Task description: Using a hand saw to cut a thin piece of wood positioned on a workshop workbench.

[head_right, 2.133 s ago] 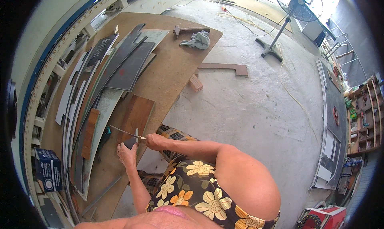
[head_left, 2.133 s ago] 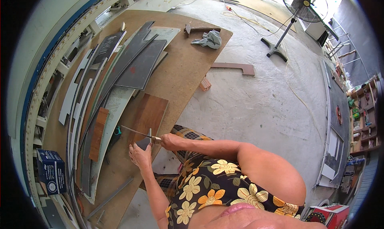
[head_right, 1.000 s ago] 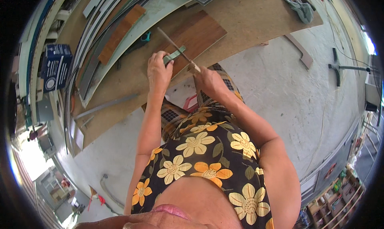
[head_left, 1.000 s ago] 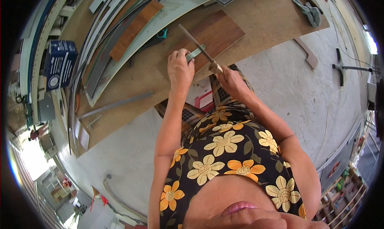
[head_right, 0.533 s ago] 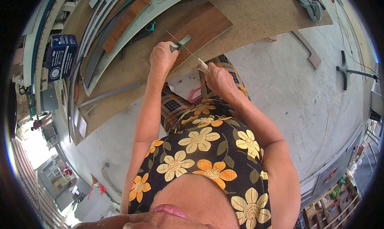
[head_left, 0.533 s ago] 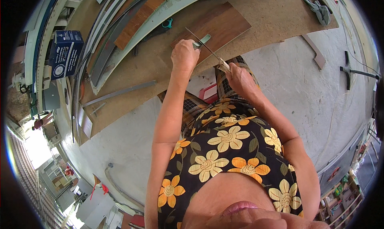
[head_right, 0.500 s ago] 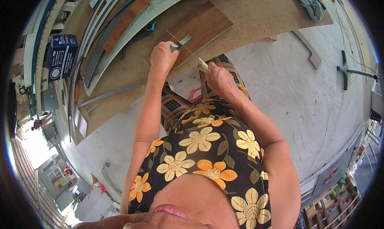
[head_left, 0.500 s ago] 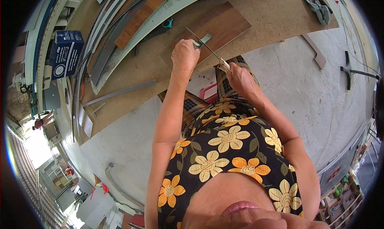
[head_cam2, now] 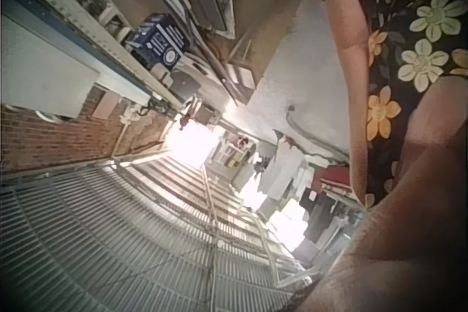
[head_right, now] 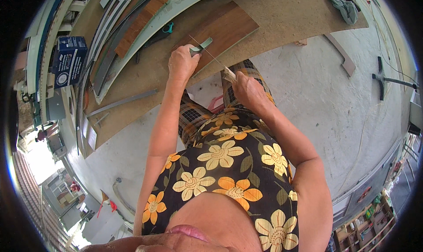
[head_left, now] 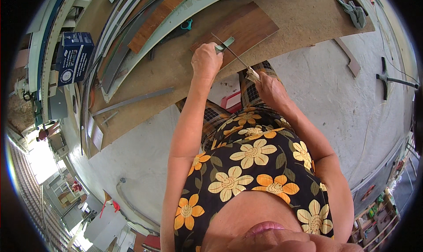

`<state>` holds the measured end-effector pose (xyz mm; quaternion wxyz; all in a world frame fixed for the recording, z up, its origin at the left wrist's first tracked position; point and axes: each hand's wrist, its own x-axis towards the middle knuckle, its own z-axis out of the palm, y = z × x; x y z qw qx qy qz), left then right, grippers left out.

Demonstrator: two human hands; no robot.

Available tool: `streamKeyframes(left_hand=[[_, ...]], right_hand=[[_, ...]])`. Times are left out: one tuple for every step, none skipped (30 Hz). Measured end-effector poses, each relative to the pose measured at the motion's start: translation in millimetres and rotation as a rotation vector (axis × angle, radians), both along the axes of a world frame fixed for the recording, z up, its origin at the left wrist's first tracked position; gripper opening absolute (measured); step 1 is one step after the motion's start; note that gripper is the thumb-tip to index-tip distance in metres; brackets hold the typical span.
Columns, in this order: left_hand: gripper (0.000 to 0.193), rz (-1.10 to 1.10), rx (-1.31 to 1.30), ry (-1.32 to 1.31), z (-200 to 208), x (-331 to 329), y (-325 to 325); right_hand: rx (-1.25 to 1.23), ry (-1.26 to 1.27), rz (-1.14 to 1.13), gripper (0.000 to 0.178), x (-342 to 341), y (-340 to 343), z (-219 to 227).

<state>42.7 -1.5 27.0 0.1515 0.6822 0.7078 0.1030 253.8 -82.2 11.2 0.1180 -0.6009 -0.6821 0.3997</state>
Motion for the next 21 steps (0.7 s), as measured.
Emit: streamKeyframes(left_hand=[[0.020,0.000,0.000,-0.001,-0.7,-0.5,-0.2],[0.022,-0.006,0.027,-0.013,-1.3,-1.4,-0.5],[0.023,-0.012,0.054,-0.024,-1.8,-2.2,-0.7],[0.023,-0.011,0.053,-0.024,-1.6,-2.3,-0.7],[0.022,-0.020,0.031,-0.010,-1.2,-2.4,-0.2],[0.021,-0.029,0.009,0.005,-0.8,-2.4,0.0],[0.021,-0.029,0.010,0.005,-1.2,-2.4,0.3],[0.021,-0.032,0.018,0.005,-1.9,-1.8,0.4],[0.021,-0.036,0.026,0.005,-2.6,-1.1,0.7],[0.021,-0.032,0.027,0.006,-3.8,-1.6,0.5],[0.022,-0.040,0.039,0.012,-4.2,-1.1,0.6],[0.023,-0.049,0.050,0.018,-4.6,-0.7,1.1],[0.023,-0.047,0.050,0.018,-4.9,-1.4,1.0],[0.023,-0.043,0.067,0.010,-5.3,-1.7,1.2],[0.024,-0.039,0.084,0.002,-6.1,-1.9,0.9],[0.024,-0.035,0.084,0.002,-5.7,-2.7,0.2],[0.024,-0.026,0.069,-0.002,-4.6,-2.2,-0.1],[0.024,-0.017,0.054,-0.006,-4.0,-2.5,-0.1],[0.024,-0.016,0.054,-0.009,-5.0,-2.6,0.0],[0.024,-0.023,0.069,-0.006,-6.6,-3.3,0.4],[0.024,-0.030,0.084,-0.002,-7.7,-4.2,1.0]], right_hand=[[0.000,-0.001,0.000,0.022,-0.3,0.4,-1.4],[0.027,0.015,0.011,0.023,-0.9,1.8,-4.3],[0.054,0.031,0.022,0.023,-1.3,4.2,-6.3],[0.053,0.031,0.023,0.023,-3.1,8.4,-6.4],[0.046,0.024,0.028,0.023,-7.6,14.9,-5.8],[0.038,0.018,0.033,0.023,-12.7,21.9,-6.0],[0.038,0.018,0.034,0.023,-18.9,30.3,-8.2],[0.043,0.021,0.034,0.023,-25.9,39.5,-11.9],[0.048,0.023,0.034,0.023,-32.3,47.5,-15.6],[0.049,0.024,0.037,0.023,-39.4,55.0,-19.8],[0.084,0.032,0.029,0.022,-45.4,61.6,-23.8],[0.118,0.040,0.019,0.022,-48.2,64.0,-26.7],[0.118,0.040,0.021,0.022,-49.1,61.7,-28.7],[0.147,0.047,0.012,0.022,-48.6,58.0,-30.5],[0.176,0.053,0.002,0.023,-46.8,53.8,-32.1],[0.177,0.053,0.006,0.023,-42.9,46.0,-27.4],[0.110,0.042,0.010,0.023,-34.9,33.7,-18.5],[0.043,0.031,0.013,0.024,-28.1,23.6,-13.3],[0.044,0.029,0.014,0.024,-21.4,15.0,-12.8],[0.025,0.020,0.000,0.025,-15.5,7.5,-13.9],[0.007,0.011,-0.013,0.025,-12.8,4.3,-14.3]])
